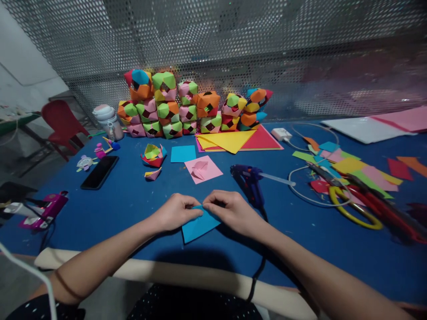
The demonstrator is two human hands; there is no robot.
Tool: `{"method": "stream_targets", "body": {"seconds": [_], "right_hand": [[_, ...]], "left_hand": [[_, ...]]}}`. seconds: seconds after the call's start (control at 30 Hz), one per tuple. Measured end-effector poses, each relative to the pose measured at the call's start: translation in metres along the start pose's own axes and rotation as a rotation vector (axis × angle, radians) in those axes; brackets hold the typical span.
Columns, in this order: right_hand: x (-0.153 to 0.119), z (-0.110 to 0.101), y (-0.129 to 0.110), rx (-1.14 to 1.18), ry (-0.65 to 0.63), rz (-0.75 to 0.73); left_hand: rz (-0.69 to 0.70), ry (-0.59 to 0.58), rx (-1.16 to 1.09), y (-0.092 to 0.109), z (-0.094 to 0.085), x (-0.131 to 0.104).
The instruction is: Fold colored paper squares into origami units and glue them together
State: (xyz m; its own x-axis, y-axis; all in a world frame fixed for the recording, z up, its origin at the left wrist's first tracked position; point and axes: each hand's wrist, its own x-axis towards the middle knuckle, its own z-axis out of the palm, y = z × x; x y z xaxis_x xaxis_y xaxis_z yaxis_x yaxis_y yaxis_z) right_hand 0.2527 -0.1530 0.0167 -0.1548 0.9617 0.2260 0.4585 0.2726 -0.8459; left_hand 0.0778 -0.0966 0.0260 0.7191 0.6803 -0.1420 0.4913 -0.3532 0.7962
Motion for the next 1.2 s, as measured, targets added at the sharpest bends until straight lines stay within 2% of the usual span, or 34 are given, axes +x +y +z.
{"method": "stream_targets", "body": {"seconds": [0.3, 0.47, 0.7, 0.87, 0.97, 1.03, 1.2], "right_hand": [[-0.002, 0.002, 0.001, -0.014, 0.062, -0.064], [-0.003, -0.002, 0.003, -0.02, 0.069, -0.112], [-0.002, -0.007, 0.003, -0.022, 0.034, -0.131], [-0.003, -0.005, 0.003, -0.049, 0.013, -0.186], [-0.005, -0.001, 0.002, -0.074, -0.014, -0.234], [-0.005, 0.002, 0.002, -0.075, 0.015, -0.23], [-0.001, 0.008, 0.004, -0.033, 0.207, 0.014]], "left_hand": [[0.042, 0.033, -0.026, 0.0, -0.002, -0.001], [-0.004, -0.031, -0.116, -0.002, -0.005, -0.001], [0.005, -0.056, -0.162, 0.0, -0.011, -0.001], [-0.01, -0.054, -0.125, 0.001, -0.008, -0.002], [0.042, 0.01, -0.047, 0.002, -0.003, -0.002], [0.069, 0.094, -0.005, 0.002, -0.001, -0.001], [-0.017, 0.346, -0.114, -0.001, 0.001, 0.005]]}}
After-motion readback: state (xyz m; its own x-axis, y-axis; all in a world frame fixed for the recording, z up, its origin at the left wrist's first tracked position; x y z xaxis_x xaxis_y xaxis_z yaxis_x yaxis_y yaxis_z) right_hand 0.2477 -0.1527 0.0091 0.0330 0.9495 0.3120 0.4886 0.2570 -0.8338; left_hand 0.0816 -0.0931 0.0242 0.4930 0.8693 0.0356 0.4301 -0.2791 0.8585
